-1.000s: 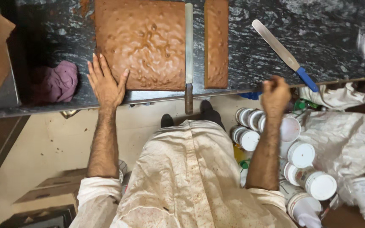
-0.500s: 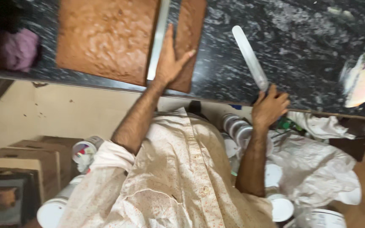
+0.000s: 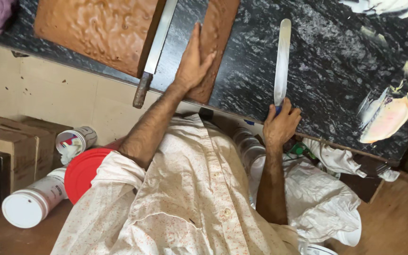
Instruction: The person flips a slab of brownie onto a board, removes the baking paper, and cuts it into rectangular pieces using a long knife.
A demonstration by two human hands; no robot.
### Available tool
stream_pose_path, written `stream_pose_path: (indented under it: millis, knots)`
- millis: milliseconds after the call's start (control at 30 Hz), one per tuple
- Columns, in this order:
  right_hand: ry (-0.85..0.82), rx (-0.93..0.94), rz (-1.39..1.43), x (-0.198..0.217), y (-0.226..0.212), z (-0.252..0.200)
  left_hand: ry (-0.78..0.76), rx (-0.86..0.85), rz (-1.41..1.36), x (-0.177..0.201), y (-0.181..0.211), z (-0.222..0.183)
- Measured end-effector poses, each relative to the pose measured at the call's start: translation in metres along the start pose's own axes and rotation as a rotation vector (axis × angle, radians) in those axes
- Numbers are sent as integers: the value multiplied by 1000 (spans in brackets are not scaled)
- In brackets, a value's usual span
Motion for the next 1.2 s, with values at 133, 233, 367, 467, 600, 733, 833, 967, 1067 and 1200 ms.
stream_pose_path:
  millis: [133, 233, 367, 467, 600, 733, 833, 967, 1067, 1200]
  knots:
    - [23, 45, -6, 5, -6, 11, -258, 202, 710, -10, 32, -2]
    - [20, -40, -30, 3, -6, 13, -19, -40, 869, -7, 60, -12]
    - [89, -35, -74, 2, -14, 8, -10, -39, 878, -9, 53, -13]
    - [149, -74, -126, 1, -15, 6, -29, -60, 842, -9, 55, -12]
    - [197, -109, -118, -2, -16, 6, -162, -139, 730, -3, 56, -32]
    - [217, -183, -116, -8, -16, 6, -235, -289, 257, 25, 57, -75]
    - [180, -255, -137, -14, -18, 8, -379, -141, 94, 35, 42, -86]
    - [161, -274, -141, -14, -16, 10, -374, -116, 47, 36, 30, -86]
    - [158, -274, -120, -16, -17, 12, -381, -63, 62, 36, 21, -87]
    - [189, -283, -128, -19, -18, 11, -348, -131, 8, 41, 22, -89]
Point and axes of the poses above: each hand's wrist, its own z-axis towards the middle knuckle, its own x-axis out of the back of the hand, y = z × x, the point moved 6 cm from there along z, towards the middle knuckle, and after that the axes turned 9 degrees about -y, right-handed, at the moved point
